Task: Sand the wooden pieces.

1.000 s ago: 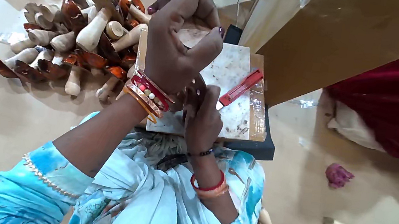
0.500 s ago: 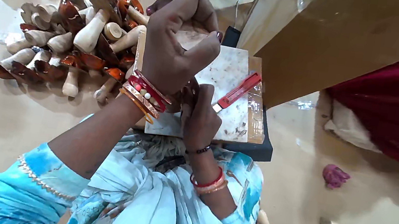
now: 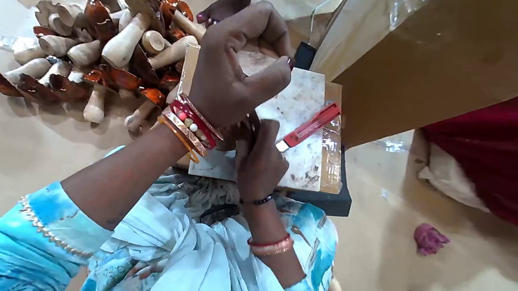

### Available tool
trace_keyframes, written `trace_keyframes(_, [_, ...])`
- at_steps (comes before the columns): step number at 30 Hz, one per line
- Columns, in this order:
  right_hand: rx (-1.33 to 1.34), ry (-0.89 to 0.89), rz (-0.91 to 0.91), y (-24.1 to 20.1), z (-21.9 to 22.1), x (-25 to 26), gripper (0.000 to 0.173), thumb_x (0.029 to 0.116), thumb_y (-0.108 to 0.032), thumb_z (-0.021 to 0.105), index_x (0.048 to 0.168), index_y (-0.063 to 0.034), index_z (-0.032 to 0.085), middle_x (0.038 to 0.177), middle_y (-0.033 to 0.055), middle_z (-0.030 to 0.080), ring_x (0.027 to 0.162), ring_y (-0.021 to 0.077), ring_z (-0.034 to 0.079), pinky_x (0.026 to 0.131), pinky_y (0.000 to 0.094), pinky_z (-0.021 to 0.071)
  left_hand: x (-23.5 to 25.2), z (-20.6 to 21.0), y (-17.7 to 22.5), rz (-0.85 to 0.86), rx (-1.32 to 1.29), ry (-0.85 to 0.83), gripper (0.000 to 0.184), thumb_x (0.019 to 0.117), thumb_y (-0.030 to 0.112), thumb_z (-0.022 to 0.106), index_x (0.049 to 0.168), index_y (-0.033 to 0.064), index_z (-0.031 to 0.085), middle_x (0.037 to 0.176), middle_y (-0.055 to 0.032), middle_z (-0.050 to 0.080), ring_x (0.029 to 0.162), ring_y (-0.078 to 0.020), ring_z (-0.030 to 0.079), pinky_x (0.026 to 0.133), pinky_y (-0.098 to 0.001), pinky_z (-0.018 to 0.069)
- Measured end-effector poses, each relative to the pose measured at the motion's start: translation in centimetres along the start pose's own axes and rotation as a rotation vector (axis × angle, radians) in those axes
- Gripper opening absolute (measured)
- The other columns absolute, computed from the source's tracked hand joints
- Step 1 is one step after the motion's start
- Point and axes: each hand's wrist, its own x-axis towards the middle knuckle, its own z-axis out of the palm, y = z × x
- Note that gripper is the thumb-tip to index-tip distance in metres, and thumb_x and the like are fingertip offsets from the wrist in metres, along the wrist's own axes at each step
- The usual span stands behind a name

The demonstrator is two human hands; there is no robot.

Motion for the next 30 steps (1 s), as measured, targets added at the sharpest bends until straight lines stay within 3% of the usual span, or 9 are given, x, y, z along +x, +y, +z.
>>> trace_keyframes(4, [-0.002, -0.037, -0.029, -0.3, -1.6, -2.3, 0.019, 0.1052, -0.021, 0.055, 0.110, -0.0021, 0.055, 0.067, 0.0084, 0.059, 0.045, 0.0205, 0.056, 0.038, 0.0347, 0.0431, -0.4, 0.0, 0.0, 0.026, -0.009, 0.004, 0.005, 0.0865, 0.008, 0.062, 0.089, 0.0035, 0.061, 0.079, 0.0044, 0.064, 0.067, -0.0027, 0.064, 0.060, -0.0243, 0.0577])
trace_keyframes(8, [-0.039, 0.006, 0.023, -0.5, -0.1, 0.1, 0.016, 0.1003, -0.019, 0.061, 0.104, -0.0035, 0.061, 0.066, 0.0089, 0.065, 0.049, 0.0260, 0.063, 0.042, 0.0427, 0.0456, -0.3, 0.2, -0.1, 0.017, -0.034, 0.017, 0.004, 0.0852, 0.007, 0.062, 0.089, 0.0048, 0.061, 0.079, 0.0063, 0.064, 0.066, -0.0018, 0.063, 0.058, -0.0240, 0.0565])
trace_keyframes(10, [-0.017, -0.115, 0.030, -1.0, -1.8, -0.5, 0.019, 0.1030, -0.018, 0.057, 0.112, -0.0010, 0.056, 0.070, 0.0124, 0.063, 0.052, 0.0279, 0.063, 0.044, 0.0426, 0.0471, -0.4, 0.2, -0.1, 0.016, -0.049, 0.016, 0.004, 0.0858, 0.007, 0.062, 0.090, 0.0057, 0.061, 0.080, 0.0070, 0.064, 0.066, -0.0015, 0.063, 0.058, -0.0239, 0.0572])
trace_keyframes(12, [-0.010, -0.078, -0.009, -0.9, -2.3, -2.2, 0.019, 0.1053, -0.020, 0.054, 0.111, -0.0018, 0.053, 0.067, 0.0097, 0.059, 0.046, 0.0225, 0.057, 0.039, 0.0359, 0.0443, -0.4, 0.1, -0.1, 0.020, -0.038, 0.024, 0.006, 0.0850, 0.007, 0.062, 0.090, 0.0044, 0.061, 0.080, 0.0061, 0.064, 0.067, -0.0016, 0.063, 0.058, -0.0235, 0.0567])
trace_keyframes(17, [0.000, -0.202, 0.022, -1.2, -3.4, -0.2, 0.021, 0.1035, -0.018, 0.058, 0.110, 0.0014, 0.053, 0.069, 0.0139, 0.060, 0.051, 0.0277, 0.061, 0.044, 0.0396, 0.0470, -0.1, 0.1, -0.2, -0.004, -0.006, 0.035, 0.004, 0.0860, 0.007, 0.062, 0.090, 0.0059, 0.061, 0.080, 0.0073, 0.064, 0.068, -0.0015, 0.064, 0.060, -0.0241, 0.0582])
trace_keyframes(21, [0.042, -0.149, 0.075, -1.2, -2.1, -1.0, 0.022, 0.1057, -0.023, 0.054, 0.113, -0.0017, 0.052, 0.065, 0.0098, 0.059, 0.047, 0.0255, 0.059, 0.039, 0.0407, 0.0457, -0.2, 0.0, -0.1, 0.033, -0.027, 0.032, 0.007, 0.0856, 0.008, 0.062, 0.090, 0.0029, 0.061, 0.079, 0.0045, 0.064, 0.067, -0.0022, 0.063, 0.058, -0.0238, 0.0563])
trace_keyframes(24, [0.020, -0.064, 0.069, -0.9, 0.1, 1.0, 0.019, 0.0987, -0.018, 0.062, 0.106, -0.0016, 0.059, 0.066, 0.0099, 0.064, 0.051, 0.0283, 0.064, 0.043, 0.0457, 0.0471, -0.2, 0.0, -0.2, 0.033, -0.003, 0.032, 0.008, 0.0855, 0.009, 0.063, 0.091, 0.0032, 0.061, 0.080, 0.0058, 0.064, 0.068, -0.0005, 0.063, 0.059, -0.0223, 0.0562])
trace_keyframes(28, [0.033, -0.150, 0.013, -0.6, -2.4, -1.4, 0.023, 0.1063, -0.024, 0.053, 0.113, -0.0025, 0.049, 0.065, 0.0089, 0.057, 0.044, 0.0217, 0.055, 0.038, 0.0363, 0.0437, -0.4, 0.1, -0.1, 0.036, 0.000, 0.041, 0.007, 0.0864, 0.007, 0.063, 0.091, 0.0012, 0.061, 0.080, 0.0038, 0.064, 0.068, -0.0010, 0.062, 0.059, -0.0216, 0.0556])
trace_keyframes(30, [0.023, -0.162, -0.016, -0.4, -2.6, -1.4, 0.022, 0.1055, -0.023, 0.055, 0.112, -0.0025, 0.048, 0.065, 0.0093, 0.056, 0.044, 0.0221, 0.055, 0.038, 0.0357, 0.0430, -0.3, 0.0, 0.0, 0.022, 0.005, 0.034, 0.006, 0.0859, 0.007, 0.063, 0.090, 0.0020, 0.061, 0.080, 0.0041, 0.064, 0.067, -0.0008, 0.062, 0.059, -0.0215, 0.0555])
